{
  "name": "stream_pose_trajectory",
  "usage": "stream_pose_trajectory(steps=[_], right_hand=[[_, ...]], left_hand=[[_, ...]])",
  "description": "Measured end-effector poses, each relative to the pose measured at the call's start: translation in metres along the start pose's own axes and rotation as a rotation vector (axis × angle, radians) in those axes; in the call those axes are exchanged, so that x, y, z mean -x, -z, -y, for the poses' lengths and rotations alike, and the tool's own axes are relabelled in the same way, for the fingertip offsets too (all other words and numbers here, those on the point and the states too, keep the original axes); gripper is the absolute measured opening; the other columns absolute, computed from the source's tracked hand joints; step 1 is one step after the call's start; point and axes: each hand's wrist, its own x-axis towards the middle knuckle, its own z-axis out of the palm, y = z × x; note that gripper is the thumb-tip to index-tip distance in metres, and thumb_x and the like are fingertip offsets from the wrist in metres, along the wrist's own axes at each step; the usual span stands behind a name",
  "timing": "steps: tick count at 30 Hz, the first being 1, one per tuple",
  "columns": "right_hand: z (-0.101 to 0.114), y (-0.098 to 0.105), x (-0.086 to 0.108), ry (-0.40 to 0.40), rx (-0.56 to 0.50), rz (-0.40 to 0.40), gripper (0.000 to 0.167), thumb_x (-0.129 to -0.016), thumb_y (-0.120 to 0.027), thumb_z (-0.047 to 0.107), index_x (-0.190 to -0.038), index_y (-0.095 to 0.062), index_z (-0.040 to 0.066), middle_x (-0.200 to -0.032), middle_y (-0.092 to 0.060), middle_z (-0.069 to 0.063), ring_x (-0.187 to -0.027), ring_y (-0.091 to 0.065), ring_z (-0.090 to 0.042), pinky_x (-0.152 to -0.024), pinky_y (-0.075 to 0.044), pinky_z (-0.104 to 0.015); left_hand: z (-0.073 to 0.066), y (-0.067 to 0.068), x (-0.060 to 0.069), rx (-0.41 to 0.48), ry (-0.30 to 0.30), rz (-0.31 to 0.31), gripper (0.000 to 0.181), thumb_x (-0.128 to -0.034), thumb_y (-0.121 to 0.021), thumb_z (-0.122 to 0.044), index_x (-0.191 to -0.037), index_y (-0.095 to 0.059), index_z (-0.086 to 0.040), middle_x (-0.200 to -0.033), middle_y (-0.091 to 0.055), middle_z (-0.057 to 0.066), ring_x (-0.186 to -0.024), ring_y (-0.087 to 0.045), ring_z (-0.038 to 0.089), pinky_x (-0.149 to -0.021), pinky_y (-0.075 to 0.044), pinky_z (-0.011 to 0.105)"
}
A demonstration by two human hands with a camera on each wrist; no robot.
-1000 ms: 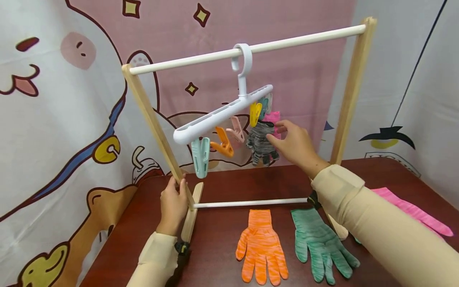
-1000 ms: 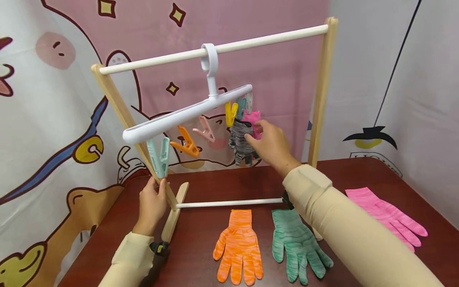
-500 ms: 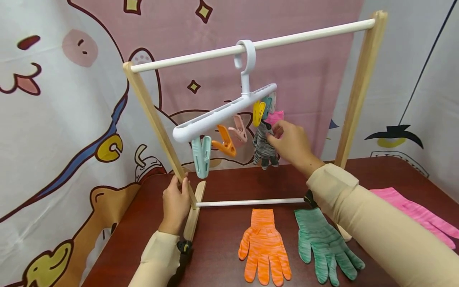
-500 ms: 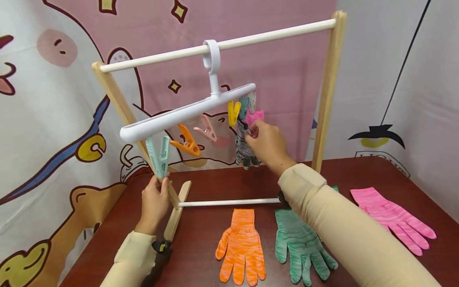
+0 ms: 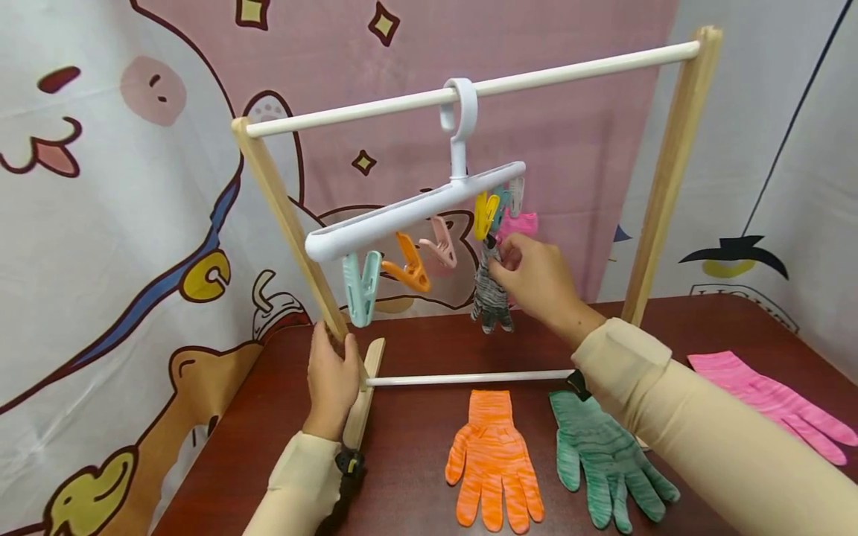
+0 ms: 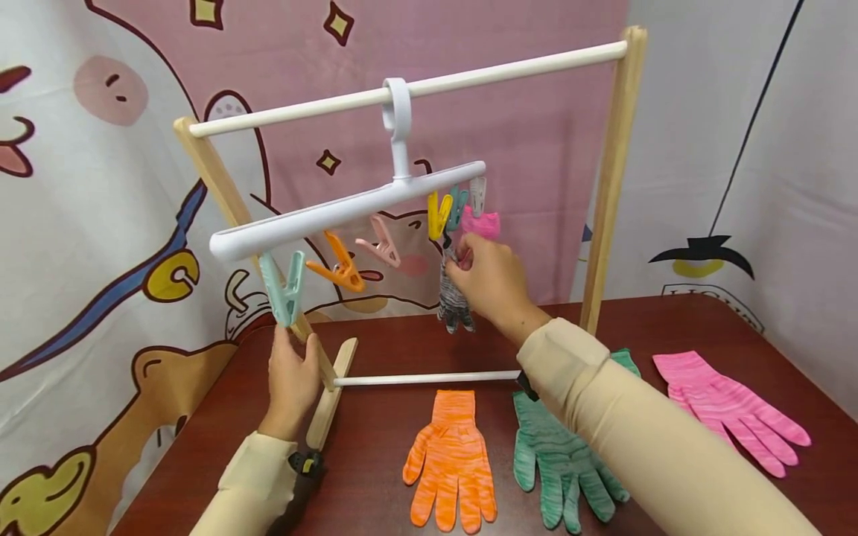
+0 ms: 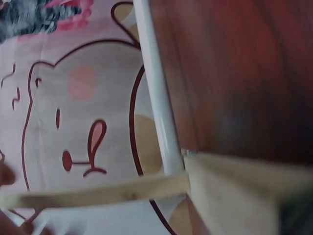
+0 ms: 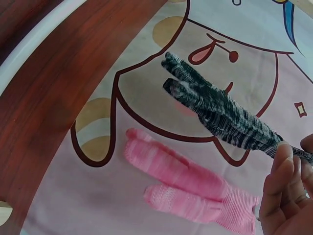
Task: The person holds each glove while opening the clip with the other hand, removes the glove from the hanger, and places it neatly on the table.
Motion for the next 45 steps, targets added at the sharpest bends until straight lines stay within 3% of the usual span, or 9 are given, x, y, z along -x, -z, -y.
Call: stream_pose_trajectory(steps=[5, 7, 10, 16, 18, 21, 31, 39, 45], right_hand=[[0.004, 0.004, 0.001, 0.010, -0.012, -0.002, 0.016, -0.089, -0.071, 0.024, -0.090, -0.065, 0.010, -0.076, -0.070, -0.006, -0.068, -0.063, -0.021, -0.062, -0.047, -0.033], [0.006, 0.004, 0.002, 0.011, -0.010, 0.001, 0.016, -0.089, -0.071, 0.025, -0.090, -0.066, 0.010, -0.076, -0.070, -0.006, -0.067, -0.063, -0.020, -0.061, -0.047, -0.033], [0.009, 0.006, 0.003, 0.011, -0.016, 0.007, 0.016, -0.089, -0.071, 0.025, -0.090, -0.066, 0.010, -0.075, -0.069, -0.006, -0.066, -0.062, -0.020, -0.060, -0.047, -0.032], [0.015, 0.008, 0.007, 0.026, -0.042, -0.002, 0.018, -0.089, -0.072, 0.026, -0.088, -0.064, 0.009, -0.073, -0.066, -0.006, -0.064, -0.059, -0.020, -0.058, -0.046, -0.032], [0.015, 0.008, 0.009, 0.028, -0.047, 0.000, 0.018, -0.089, -0.072, 0.025, -0.089, -0.064, 0.009, -0.073, -0.066, -0.006, -0.064, -0.059, -0.020, -0.059, -0.046, -0.031], [0.013, 0.007, 0.012, 0.027, -0.049, 0.003, 0.017, -0.088, -0.071, 0.025, -0.090, -0.065, 0.009, -0.073, -0.067, -0.006, -0.064, -0.059, -0.019, -0.060, -0.046, -0.031], [0.016, 0.009, 0.013, 0.049, -0.065, -0.017, 0.015, -0.089, -0.069, 0.025, -0.089, -0.065, 0.010, -0.070, -0.065, -0.004, -0.062, -0.058, -0.017, -0.058, -0.045, -0.031], [0.016, 0.011, 0.014, 0.060, -0.073, -0.002, 0.017, -0.092, -0.068, 0.027, -0.089, -0.066, 0.010, -0.072, -0.066, -0.004, -0.065, -0.059, -0.017, -0.060, -0.046, -0.031], [0.008, 0.021, 0.014, 0.002, -0.127, 0.028, 0.026, -0.098, -0.060, 0.037, -0.093, -0.067, 0.012, -0.074, -0.066, -0.004, -0.065, -0.058, -0.018, -0.057, -0.047, -0.033]], left_hand=[[-0.016, -0.004, 0.006, 0.245, -0.232, -0.323, 0.026, -0.0875, -0.060, 0.003, -0.112, -0.052, 0.006, -0.104, -0.049, 0.023, -0.101, -0.046, 0.031, -0.088, -0.035, 0.030], [-0.027, -0.006, 0.011, 0.313, -0.339, -0.325, 0.016, -0.0846, -0.059, 0.006, -0.100, -0.054, 0.008, -0.095, -0.050, 0.021, -0.093, -0.047, 0.028, -0.084, -0.035, 0.026], [-0.048, -0.014, 0.023, 0.319, -0.414, -0.149, 0.018, -0.0851, -0.060, 0.000, -0.102, -0.059, 0.004, -0.095, -0.055, 0.016, -0.092, -0.052, 0.025, -0.082, -0.040, 0.028], [-0.101, -0.042, 0.030, 0.227, -0.261, 0.402, 0.062, -0.0935, -0.065, -0.030, -0.148, -0.040, -0.016, -0.134, -0.051, 0.011, -0.126, -0.050, 0.028, -0.105, -0.043, 0.048], [-0.117, -0.054, 0.026, 0.202, -0.207, 0.529, 0.076, -0.0930, -0.066, -0.036, -0.157, -0.026, -0.023, -0.147, -0.044, 0.011, -0.137, -0.044, 0.029, -0.111, -0.039, 0.052], [-0.137, -0.069, 0.019, 0.181, -0.170, 0.636, 0.091, -0.0907, -0.068, -0.043, -0.161, -0.011, -0.027, -0.156, -0.035, 0.011, -0.142, -0.040, 0.029, -0.112, -0.039, 0.052], [-0.169, -0.100, 0.006, 0.177, -0.111, 0.601, 0.100, -0.0846, -0.074, -0.037, -0.161, -0.012, -0.020, -0.155, -0.036, 0.012, -0.141, -0.041, 0.028, -0.112, -0.040, 0.050], [-0.175, -0.109, 0.002, 0.276, -0.080, 0.519, 0.074, -0.0922, -0.067, -0.022, -0.154, -0.029, -0.012, -0.151, -0.046, 0.010, -0.136, -0.050, 0.023, -0.112, -0.042, 0.043], [-0.178, -0.113, 0.003, 0.335, -0.057, 0.494, 0.052, -0.0984, -0.055, -0.013, -0.148, -0.037, -0.008, -0.134, -0.060, 0.014, -0.115, -0.063, 0.023, -0.097, -0.052, 0.041]])
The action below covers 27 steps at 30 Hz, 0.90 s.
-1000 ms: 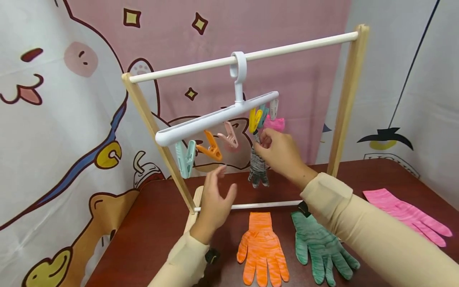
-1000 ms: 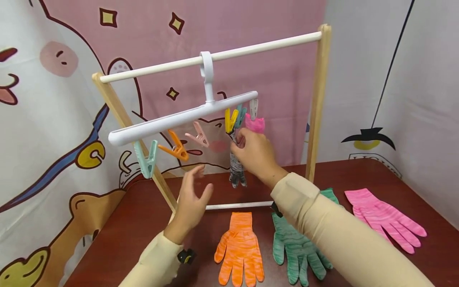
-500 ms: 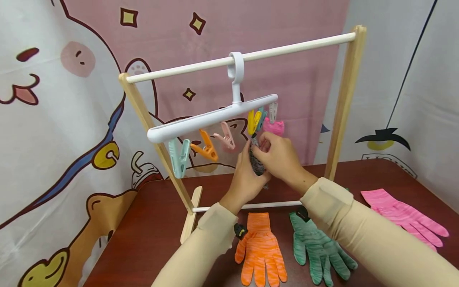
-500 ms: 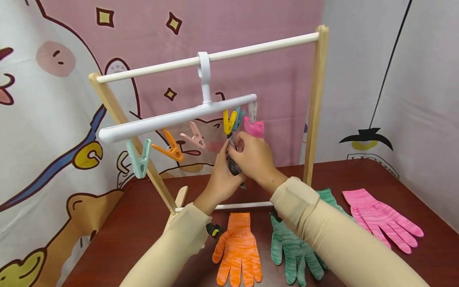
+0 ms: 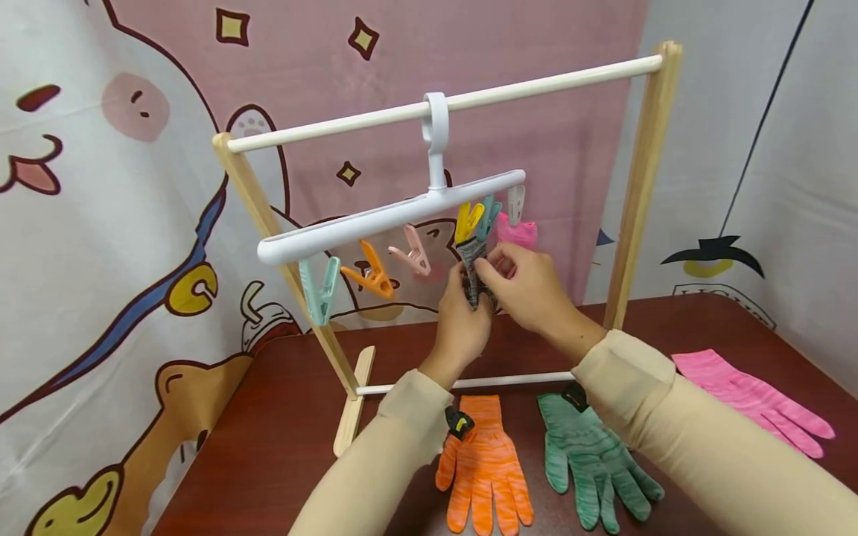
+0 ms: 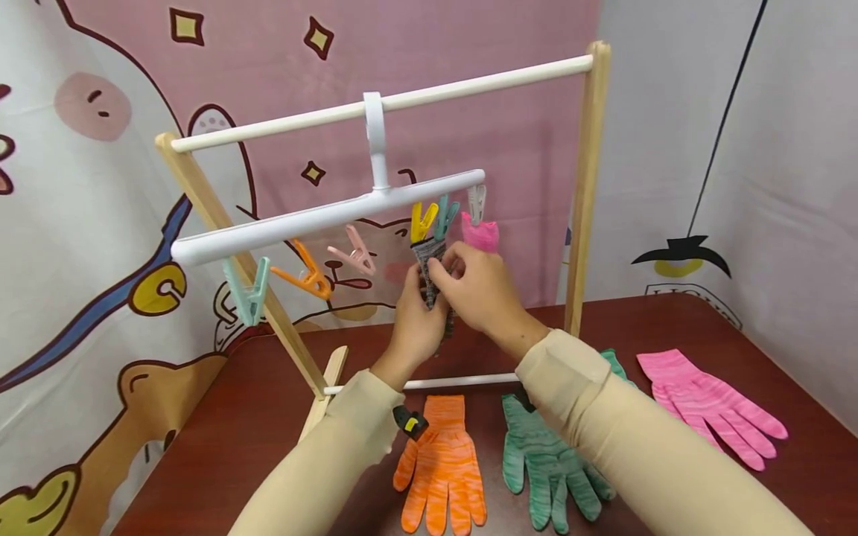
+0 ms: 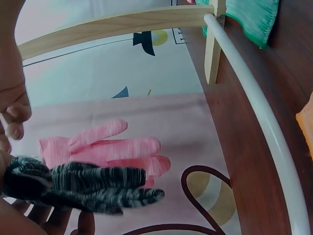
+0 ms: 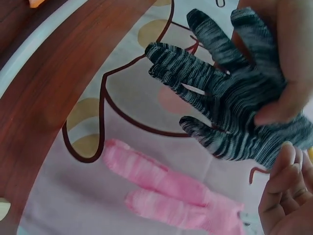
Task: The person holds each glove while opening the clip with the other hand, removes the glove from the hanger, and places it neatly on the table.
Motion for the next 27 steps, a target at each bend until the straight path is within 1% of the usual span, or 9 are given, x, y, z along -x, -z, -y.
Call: stream_pose_trajectory(steps=[3, 5, 9, 13, 15, 18, 21, 24, 27], right_hand=[[-0.006, 0.009, -0.003, -0.035, -0.016, -0.058, 0.030, -0.101, -0.053, 0.036, -0.097, -0.067, 0.010, -0.077, -0.066, -0.007, -0.067, -0.057, -0.018, -0.059, -0.046, -0.034], [-0.009, 0.014, -0.005, -0.062, -0.032, -0.099, 0.032, -0.101, -0.051, 0.034, -0.102, -0.067, 0.007, -0.082, -0.067, -0.010, -0.068, -0.055, -0.018, -0.061, -0.044, -0.034], [-0.013, 0.023, -0.011, -0.127, -0.102, -0.119, 0.036, -0.103, -0.048, 0.033, -0.118, -0.064, 0.004, -0.100, -0.067, -0.015, -0.060, -0.054, -0.011, -0.058, -0.046, -0.028], [-0.015, 0.031, -0.015, -0.188, -0.287, -0.066, 0.041, -0.104, -0.046, 0.029, -0.135, -0.057, 0.003, -0.117, -0.066, -0.019, -0.048, -0.054, -0.005, -0.048, -0.045, -0.023], [-0.016, 0.034, -0.017, -0.227, -0.399, -0.036, 0.043, -0.104, -0.045, 0.028, -0.138, -0.054, 0.003, -0.122, -0.064, -0.018, -0.044, -0.051, -0.005, -0.045, -0.043, -0.023], [-0.017, 0.037, -0.017, -0.267, -0.557, -0.002, 0.044, -0.106, -0.043, 0.029, -0.140, -0.052, 0.003, -0.121, -0.064, -0.008, -0.041, -0.049, -0.007, -0.042, -0.038, -0.022], [-0.017, 0.040, -0.018, -0.254, -0.677, 0.034, 0.043, -0.107, -0.039, 0.029, -0.138, -0.052, 0.003, -0.112, -0.067, 0.006, -0.040, -0.048, -0.009, -0.041, -0.032, -0.023], [-0.016, 0.041, -0.019, -0.211, -0.808, 0.064, 0.040, -0.107, -0.036, 0.025, -0.134, -0.056, 0.003, -0.106, -0.072, 0.009, -0.039, -0.048, -0.010, -0.039, -0.028, -0.022], [-0.013, 0.042, -0.021, -0.188, -0.917, 0.064, 0.032, -0.106, -0.037, 0.019, -0.122, -0.061, 0.004, -0.102, -0.074, 0.005, -0.038, -0.047, -0.012, -0.037, -0.026, -0.021]], left_hand=[[-0.003, -0.001, 0.000, 0.035, 0.006, 0.015, 0.048, -0.0990, -0.050, -0.010, -0.145, -0.039, -0.007, -0.131, -0.062, 0.015, -0.109, -0.065, 0.023, -0.091, -0.054, 0.041], [-0.006, -0.002, 0.001, 0.053, 0.010, 0.031, 0.046, -0.0994, -0.048, -0.010, -0.145, -0.040, -0.008, -0.130, -0.062, 0.015, -0.111, -0.064, 0.023, -0.092, -0.054, 0.041], [-0.011, -0.004, 0.003, 0.086, 0.001, 0.059, 0.045, -0.0994, -0.047, -0.008, -0.144, -0.042, -0.008, -0.126, -0.064, 0.014, -0.113, -0.064, 0.022, -0.094, -0.053, 0.042], [-0.014, -0.005, 0.006, 0.132, -0.018, 0.097, 0.043, -0.0990, -0.047, -0.007, -0.142, -0.045, -0.009, -0.126, -0.064, 0.012, -0.112, -0.063, 0.021, -0.095, -0.053, 0.040], [-0.015, -0.005, 0.008, 0.152, -0.016, 0.123, 0.041, -0.0989, -0.047, -0.007, -0.140, -0.046, -0.010, -0.125, -0.063, 0.011, -0.109, -0.063, 0.020, -0.094, -0.053, 0.038], [-0.017, -0.005, 0.010, 0.180, 0.000, 0.158, 0.037, -0.0989, -0.048, -0.007, -0.135, -0.049, -0.011, -0.122, -0.064, 0.009, -0.104, -0.063, 0.018, -0.089, -0.053, 0.035], [-0.019, -0.003, 0.013, 0.217, 0.022, 0.181, 0.034, -0.0992, -0.048, -0.007, -0.133, -0.050, -0.012, -0.120, -0.064, 0.009, -0.099, -0.063, 0.017, -0.086, -0.053, 0.034], [-0.022, -0.001, 0.013, 0.250, 0.024, 0.190, 0.034, -0.0989, -0.048, -0.006, -0.132, -0.051, -0.013, -0.120, -0.064, 0.008, -0.099, -0.062, 0.016, -0.085, -0.053, 0.033], [-0.025, 0.000, 0.012, 0.271, 0.014, 0.202, 0.036, -0.0988, -0.048, -0.006, -0.134, -0.050, -0.014, -0.121, -0.063, 0.007, -0.100, -0.062, 0.014, -0.085, -0.052, 0.031]])
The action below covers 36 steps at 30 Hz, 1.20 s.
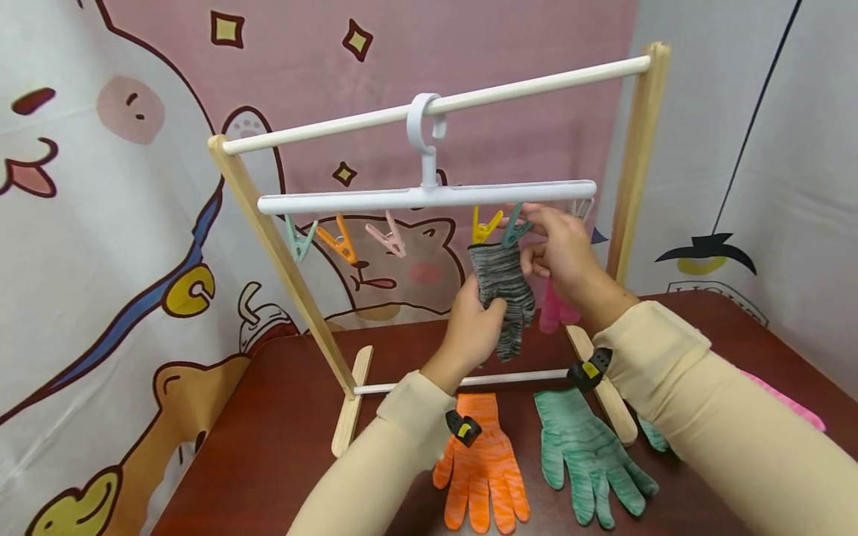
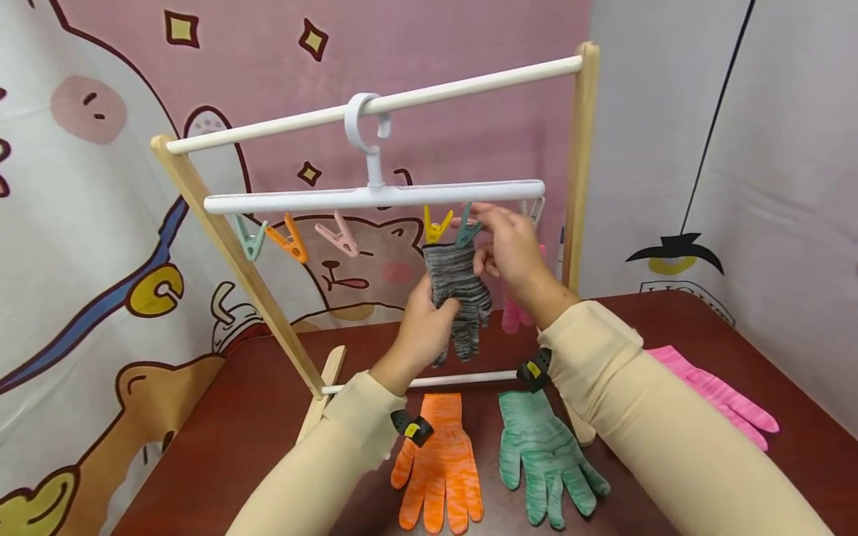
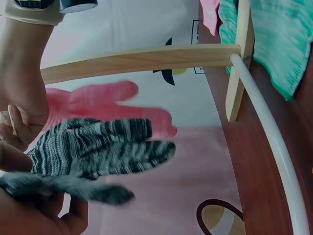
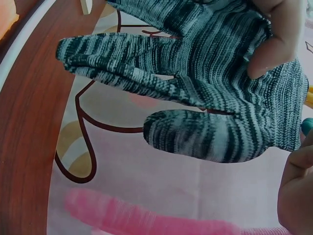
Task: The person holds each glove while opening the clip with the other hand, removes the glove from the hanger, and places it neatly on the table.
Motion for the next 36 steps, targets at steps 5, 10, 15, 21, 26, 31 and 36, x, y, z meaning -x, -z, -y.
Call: stream_pose_trajectory(steps=[5, 10, 15, 21, 26, 31, 36], right_hand=[[0.004, 0.000, 0.001, -0.002, -0.065, 0.022, 0.027, -0.105, -0.033, 0.014, -0.113, -0.057, 0.005, -0.098, -0.073, 0.002, -0.039, -0.048, -0.012, -0.037, -0.028, -0.020], [0.005, 0.004, 0.003, -0.007, -0.109, 0.097, 0.030, -0.107, -0.028, 0.016, -0.112, -0.054, 0.001, -0.102, -0.069, 0.000, -0.046, -0.050, -0.014, -0.040, -0.032, -0.020], [0.006, 0.007, 0.004, 0.005, -0.124, 0.158, 0.040, -0.105, -0.018, 0.015, -0.120, -0.054, 0.002, -0.108, -0.064, -0.001, -0.051, -0.049, -0.014, -0.043, -0.033, -0.022], [0.006, 0.009, 0.007, 0.023, -0.127, 0.202, 0.047, -0.099, -0.010, 0.006, -0.117, -0.053, 0.002, -0.110, -0.064, -0.003, -0.054, -0.050, -0.014, -0.047, -0.036, -0.023], [0.008, 0.009, 0.010, 0.029, -0.091, 0.217, 0.040, -0.101, -0.011, 0.004, -0.116, -0.048, 0.000, -0.112, -0.062, -0.003, -0.054, -0.049, -0.015, -0.047, -0.035, -0.025], [0.009, 0.011, 0.011, 0.024, -0.101, 0.239, 0.034, -0.103, -0.016, 0.004, -0.114, -0.047, -0.002, -0.119, -0.061, -0.005, -0.058, -0.052, -0.015, -0.048, -0.039, -0.025], [0.008, 0.013, 0.013, 0.031, -0.113, 0.259, 0.036, -0.103, -0.015, 0.005, -0.111, -0.050, -0.002, -0.123, -0.061, -0.007, -0.062, -0.055, -0.016, -0.049, -0.041, -0.024]], left_hand=[[-0.003, -0.001, -0.001, 0.031, -0.006, 0.026, 0.035, -0.1028, -0.048, -0.014, -0.138, -0.048, -0.017, -0.116, -0.062, 0.002, -0.095, -0.059, 0.010, -0.083, -0.050, 0.028], [-0.004, -0.001, -0.005, 0.074, -0.017, 0.030, 0.030, -0.1062, -0.047, -0.025, -0.135, -0.052, -0.016, -0.101, -0.060, 0.000, -0.085, -0.058, 0.007, -0.077, -0.049, 0.025], [-0.006, 0.001, -0.011, 0.115, -0.021, 0.015, 0.028, -0.1071, -0.047, -0.028, -0.127, -0.056, -0.011, -0.102, -0.065, 0.008, -0.086, -0.062, 0.009, -0.078, -0.052, 0.026], [-0.006, 0.001, -0.014, 0.102, -0.035, -0.011, 0.027, -0.1073, -0.046, -0.027, -0.122, -0.058, -0.008, -0.104, -0.066, 0.010, -0.089, -0.061, 0.008, -0.081, -0.051, 0.025], [-0.007, 0.001, -0.014, 0.100, -0.043, -0.026, 0.025, -0.1068, -0.047, -0.026, -0.120, -0.059, -0.008, -0.101, -0.064, 0.008, -0.087, -0.060, 0.007, -0.079, -0.050, 0.025], [-0.007, 0.002, -0.013, 0.096, -0.035, -0.021, 0.026, -0.1071, -0.047, -0.025, -0.122, -0.060, -0.008, -0.104, -0.065, 0.011, -0.089, -0.060, 0.009, -0.081, -0.050, 0.026], [-0.009, 0.002, -0.012, 0.053, -0.038, -0.022, 0.027, -0.1075, -0.045, -0.026, -0.124, -0.060, -0.010, -0.110, -0.065, 0.010, -0.096, -0.057, 0.008, -0.087, -0.048, 0.027]])
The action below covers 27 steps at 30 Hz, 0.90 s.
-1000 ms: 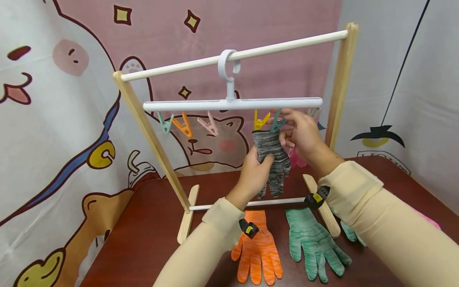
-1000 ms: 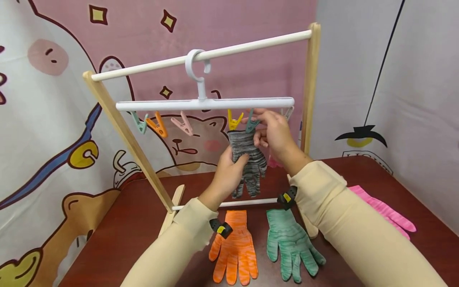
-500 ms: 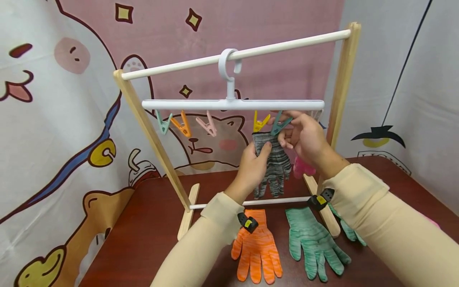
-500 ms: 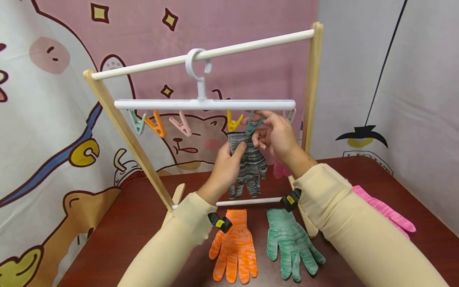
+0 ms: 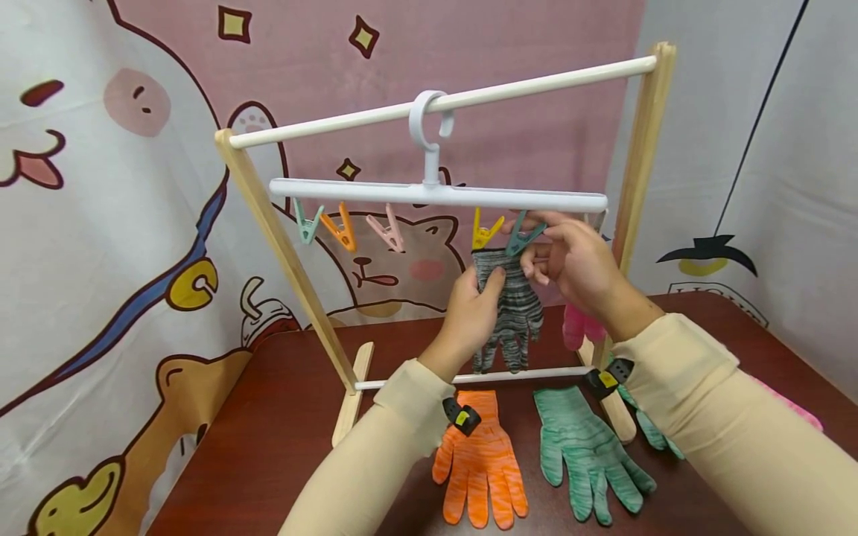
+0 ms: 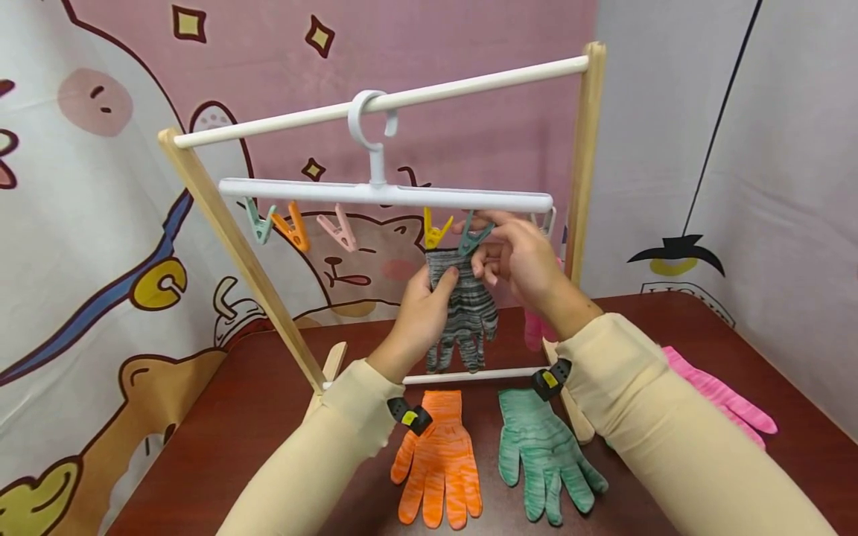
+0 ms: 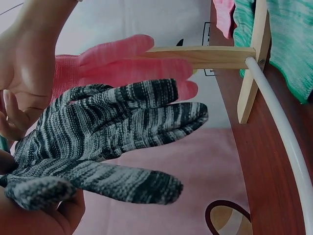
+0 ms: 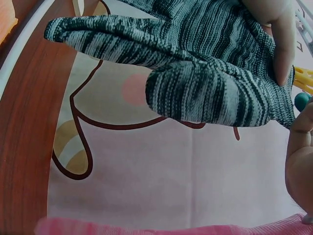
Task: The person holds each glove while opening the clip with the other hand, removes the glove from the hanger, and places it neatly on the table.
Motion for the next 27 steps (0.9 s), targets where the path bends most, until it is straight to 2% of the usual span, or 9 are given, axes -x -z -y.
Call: stream_pose_trajectory(steps=[6, 13, 17, 22, 27], right_hand=[[-0.0011, 0.0027, 0.0022, -0.004, -0.025, 0.035, 0.037, -0.106, -0.018, 0.007, -0.115, -0.053, -0.001, -0.127, -0.062, -0.006, -0.067, -0.058, -0.017, -0.051, -0.045, -0.025], [-0.0003, 0.0045, 0.0078, -0.002, -0.027, 0.045, 0.031, -0.110, -0.028, 0.016, -0.120, -0.052, -0.001, -0.128, -0.064, -0.004, -0.070, -0.059, -0.016, -0.053, -0.047, -0.024], [-0.0005, 0.0049, 0.0089, -0.002, -0.045, 0.066, 0.031, -0.110, -0.031, 0.018, -0.121, -0.053, 0.000, -0.129, -0.065, -0.002, -0.072, -0.060, -0.015, -0.055, -0.048, -0.023], [-0.0009, 0.0048, 0.0092, -0.007, -0.112, 0.070, 0.033, -0.111, -0.029, 0.020, -0.118, -0.056, 0.003, -0.128, -0.064, -0.003, -0.075, -0.061, -0.017, -0.057, -0.049, -0.025], [-0.0020, 0.0040, 0.0089, -0.007, -0.208, 0.051, 0.037, -0.110, -0.025, 0.019, -0.109, -0.059, 0.002, -0.124, -0.066, -0.006, -0.074, -0.063, -0.020, -0.056, -0.049, -0.028]], left_hand=[[-0.0010, 0.0007, 0.0017, -0.016, -0.004, 0.000, 0.027, -0.1077, -0.044, -0.026, -0.123, -0.059, -0.010, -0.107, -0.065, 0.008, -0.095, -0.057, 0.008, -0.086, -0.048, 0.027], [-0.0016, 0.0022, 0.0020, -0.004, -0.016, 0.007, 0.027, -0.1077, -0.044, -0.025, -0.122, -0.060, -0.008, -0.108, -0.066, 0.010, -0.095, -0.059, 0.008, -0.086, -0.049, 0.026], [-0.0029, 0.0020, 0.0016, -0.017, -0.003, 0.005, 0.027, -0.1077, -0.044, -0.022, -0.123, -0.060, -0.007, -0.107, -0.065, 0.011, -0.094, -0.057, 0.008, -0.086, -0.048, 0.026], [-0.0048, 0.0009, 0.0014, -0.035, 0.009, -0.001, 0.026, -0.1070, -0.044, -0.016, -0.123, -0.059, -0.002, -0.107, -0.066, 0.016, -0.094, -0.057, 0.010, -0.086, -0.048, 0.027], [-0.0030, 0.0023, 0.0033, -0.030, -0.012, 0.008, 0.027, -0.1075, -0.044, -0.020, -0.125, -0.059, -0.006, -0.107, -0.068, 0.014, -0.092, -0.062, 0.011, -0.083, -0.051, 0.027]])
